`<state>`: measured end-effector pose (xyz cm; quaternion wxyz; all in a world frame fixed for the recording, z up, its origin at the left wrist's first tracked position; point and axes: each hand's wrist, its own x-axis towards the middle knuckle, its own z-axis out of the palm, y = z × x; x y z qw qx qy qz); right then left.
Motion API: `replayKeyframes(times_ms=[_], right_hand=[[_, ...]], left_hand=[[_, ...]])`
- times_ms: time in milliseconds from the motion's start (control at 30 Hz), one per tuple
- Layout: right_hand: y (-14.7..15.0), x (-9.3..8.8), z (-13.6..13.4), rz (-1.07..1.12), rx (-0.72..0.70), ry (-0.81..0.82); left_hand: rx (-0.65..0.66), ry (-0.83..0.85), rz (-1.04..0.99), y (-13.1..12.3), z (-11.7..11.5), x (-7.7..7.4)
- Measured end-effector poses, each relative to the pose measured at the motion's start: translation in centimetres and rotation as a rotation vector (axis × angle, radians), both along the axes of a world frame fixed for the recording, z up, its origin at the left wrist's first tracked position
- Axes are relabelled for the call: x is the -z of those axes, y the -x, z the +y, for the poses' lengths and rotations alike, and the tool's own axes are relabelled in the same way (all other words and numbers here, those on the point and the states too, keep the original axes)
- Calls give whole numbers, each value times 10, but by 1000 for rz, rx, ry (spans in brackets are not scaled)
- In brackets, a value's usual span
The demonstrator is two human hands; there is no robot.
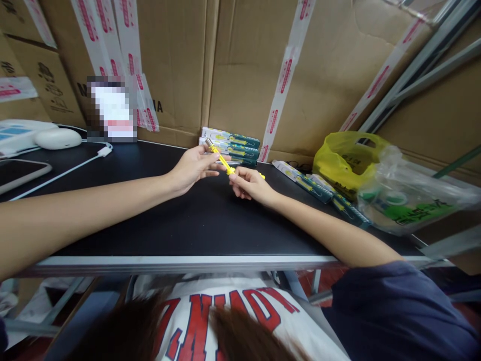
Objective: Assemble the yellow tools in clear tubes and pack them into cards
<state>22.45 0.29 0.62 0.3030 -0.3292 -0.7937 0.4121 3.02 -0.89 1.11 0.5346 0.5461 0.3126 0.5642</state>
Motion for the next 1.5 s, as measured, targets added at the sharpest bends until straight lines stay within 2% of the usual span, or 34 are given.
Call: replayKeyframes(times_ms=[333,633,767,833,967,1067,1267,1500], right_hand=[[-1,5,5,-95,-91,-69],[-1,6,4,-201,-144,-126],[-8,-4,10,-248,-165,-171],[-18,-15,19,-267,-89,-250],[-45,-35,42,-271,242,-436],[-62,-39,54,-436,369,-566],[-63,-38,48,-840,327,-682],[-48,-36,28,-1218,377,-728]], left_hand=[[-149,-54,89,8,1,-5],[-146,-122,184,0,-4,-3],[-137,-125,164,-3,-6,0],[-109,-120,169,-4,-7,2],[-43,-91,212,-5,-8,7],[-29,-74,248,-6,-9,9],[-29,-75,307,-6,-8,13],[0,-70,300,-8,-10,12]])
